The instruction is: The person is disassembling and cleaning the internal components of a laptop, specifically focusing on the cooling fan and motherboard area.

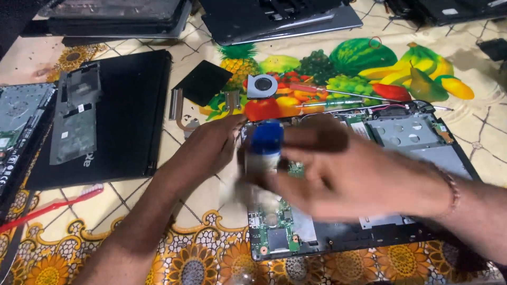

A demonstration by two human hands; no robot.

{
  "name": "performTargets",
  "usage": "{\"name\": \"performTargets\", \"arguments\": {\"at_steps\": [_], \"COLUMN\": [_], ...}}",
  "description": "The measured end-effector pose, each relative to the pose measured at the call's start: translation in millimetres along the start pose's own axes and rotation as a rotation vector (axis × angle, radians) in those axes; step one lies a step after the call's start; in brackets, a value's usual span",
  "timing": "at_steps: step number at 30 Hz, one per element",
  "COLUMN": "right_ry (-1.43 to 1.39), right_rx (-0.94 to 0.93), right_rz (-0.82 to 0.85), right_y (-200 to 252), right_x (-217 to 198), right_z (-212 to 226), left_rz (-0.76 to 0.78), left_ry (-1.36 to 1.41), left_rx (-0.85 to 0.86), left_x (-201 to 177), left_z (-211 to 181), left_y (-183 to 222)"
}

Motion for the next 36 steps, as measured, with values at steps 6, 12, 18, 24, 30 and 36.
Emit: {"name": "performTargets", "arguments": {"at_steps": [6,12,18,24,30,36], "right_ry": [0.304,0.249,0.604,0.460,0.605,0.174], "right_rx": [0.091,-0.022,-0.020,0.028,-0.151,0.259], "right_rz": [0.214,-0.262,-0.223,-0.119,-0.203,-0.365], "right_y": [6,-1,4,-15,-18,11], "right_x": [17,-61,-61,-29,-29,-57], "right_z": [-12,-16,-57,-66,-48,-66], "left_rz": [-0.048,-0.008,0.036,-0.024,-0.012,0.046], "left_ry": [0.005,-0.049,0.114,0.037,0.037,0.054], "left_rx": [0.102,0.007,-0.183,-0.105,-0.119,-0.126], "left_x": [0,9,13,2,7,3], "left_z": [8,21,33,20,30,19], "left_y": [-3,-13,-20,-16,-19,-14]}}
Point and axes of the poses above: each hand's wrist, its own y-axis away from the middle knuckle, its own x-axis out of the palm, z = x × y, the point moved 6 cm from there along -y, towards the middle knuckle, and after that the axes turned 11 degrees about -x, right-handed, at the moved point
